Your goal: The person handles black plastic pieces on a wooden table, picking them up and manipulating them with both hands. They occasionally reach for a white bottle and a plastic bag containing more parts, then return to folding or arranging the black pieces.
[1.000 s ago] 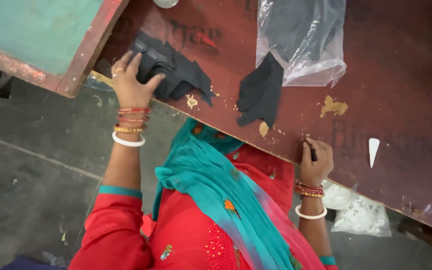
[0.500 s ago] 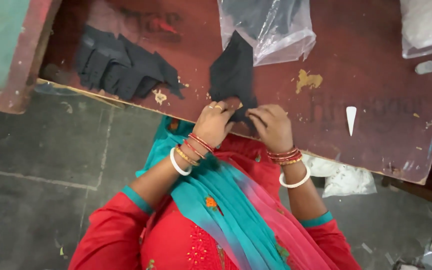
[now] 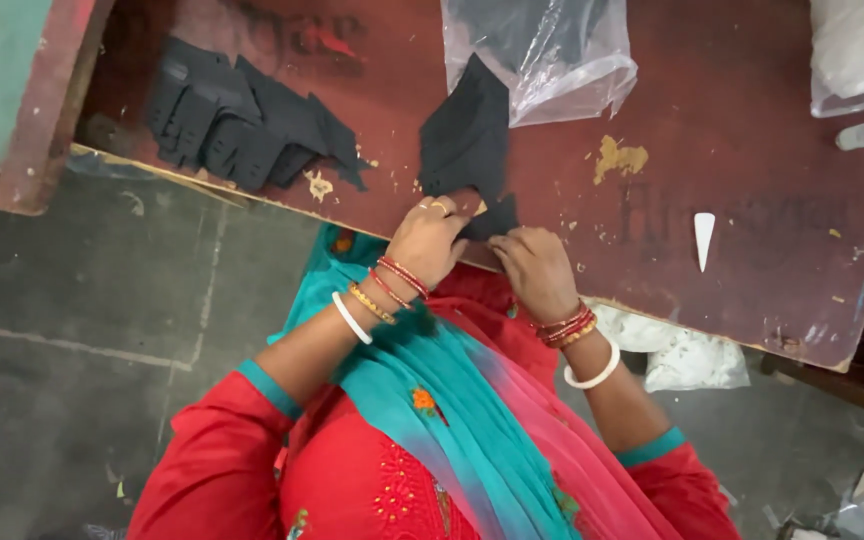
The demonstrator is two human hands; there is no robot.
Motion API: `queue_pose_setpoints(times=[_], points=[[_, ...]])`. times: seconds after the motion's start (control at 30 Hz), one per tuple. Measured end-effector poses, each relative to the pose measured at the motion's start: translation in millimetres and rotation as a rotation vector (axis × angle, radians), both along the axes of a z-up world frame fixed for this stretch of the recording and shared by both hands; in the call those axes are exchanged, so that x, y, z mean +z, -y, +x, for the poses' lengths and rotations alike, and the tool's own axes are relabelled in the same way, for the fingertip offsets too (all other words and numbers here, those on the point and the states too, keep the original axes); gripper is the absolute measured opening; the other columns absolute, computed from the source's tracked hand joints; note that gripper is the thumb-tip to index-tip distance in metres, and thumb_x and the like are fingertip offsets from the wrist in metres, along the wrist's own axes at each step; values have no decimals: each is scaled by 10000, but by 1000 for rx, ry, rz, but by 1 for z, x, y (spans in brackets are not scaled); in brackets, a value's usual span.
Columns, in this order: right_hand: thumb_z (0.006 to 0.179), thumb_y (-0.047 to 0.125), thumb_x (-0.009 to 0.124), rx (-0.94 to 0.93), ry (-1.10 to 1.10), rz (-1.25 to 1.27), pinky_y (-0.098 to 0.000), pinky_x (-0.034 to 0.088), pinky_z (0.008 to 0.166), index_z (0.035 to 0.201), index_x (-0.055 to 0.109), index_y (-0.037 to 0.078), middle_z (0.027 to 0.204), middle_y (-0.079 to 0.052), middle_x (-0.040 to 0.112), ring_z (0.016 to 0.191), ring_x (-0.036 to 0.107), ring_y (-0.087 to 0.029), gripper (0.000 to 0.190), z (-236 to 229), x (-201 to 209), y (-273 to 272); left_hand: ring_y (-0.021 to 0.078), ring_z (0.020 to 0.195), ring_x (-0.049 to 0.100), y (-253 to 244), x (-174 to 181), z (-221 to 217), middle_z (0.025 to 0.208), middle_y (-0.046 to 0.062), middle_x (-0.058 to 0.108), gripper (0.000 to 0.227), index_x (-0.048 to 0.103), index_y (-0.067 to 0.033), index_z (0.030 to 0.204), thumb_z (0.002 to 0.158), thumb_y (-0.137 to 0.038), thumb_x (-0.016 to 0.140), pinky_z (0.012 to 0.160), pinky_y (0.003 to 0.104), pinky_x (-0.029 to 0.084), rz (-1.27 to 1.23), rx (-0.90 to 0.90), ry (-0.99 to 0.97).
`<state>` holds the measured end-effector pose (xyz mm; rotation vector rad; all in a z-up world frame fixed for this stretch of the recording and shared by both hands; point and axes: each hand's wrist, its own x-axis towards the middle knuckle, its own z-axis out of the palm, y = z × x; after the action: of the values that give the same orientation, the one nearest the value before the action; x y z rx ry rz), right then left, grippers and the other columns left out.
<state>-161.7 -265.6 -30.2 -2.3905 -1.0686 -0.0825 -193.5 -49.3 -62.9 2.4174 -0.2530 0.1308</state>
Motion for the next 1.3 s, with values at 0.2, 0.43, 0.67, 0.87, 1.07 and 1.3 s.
queue_pose_setpoints(times=[0.2,0.43,0.67,0.87,1.07,1.3], points=[[939,92,719,-192,-92,208,-410,541,862,1016,768,89,994,-97,707,977,681,-295,91,7,6,3,375,1071,578,-20,17,27,1147,152,639,434,713,-16,1163,778,-196,800,897,467,470,-8,96,266],[930,111,744,-197,0,229,-414,538,848,1020,770,89,972,-90,708,951,680,-299,96,30,4,-18,366,1094,594,-18,3,21,1196,149,648,429,719,-2,1200,831,-208,791,934,454,497,21,67,137],[931,132,710,35,102,62,-450,466,834,1035,754,89,1001,-88,677,957,623,-319,121,61,-17,-46,404,1087,594,-15,5,17,1192,195,644,416,738,26,1124,797,-214,830,948,462,508,-81,71,64],[907,106,690,85,106,0,-446,482,829,1065,729,85,1001,-98,658,942,624,-324,164,37,-8,-31,396,1084,601,-16,-2,22,1160,180,655,401,743,8,1129,760,-136,811,956,454,509,-89,85,39],[911,60,684,77,128,103,-412,511,854,1118,692,54,1048,-106,650,943,623,-311,207,21,-2,-29,374,1081,609,-18,-7,17,1161,166,661,318,738,-1,1086,788,-99,789,951,443,515,33,47,146],[874,49,688,74,178,53,-410,518,829,1105,705,59,1044,-101,653,924,630,-309,232,18,12,-32,359,1019,616,-26,13,19,1071,152,663,364,738,1,1066,759,-182,805,894,451,522,85,6,169]])
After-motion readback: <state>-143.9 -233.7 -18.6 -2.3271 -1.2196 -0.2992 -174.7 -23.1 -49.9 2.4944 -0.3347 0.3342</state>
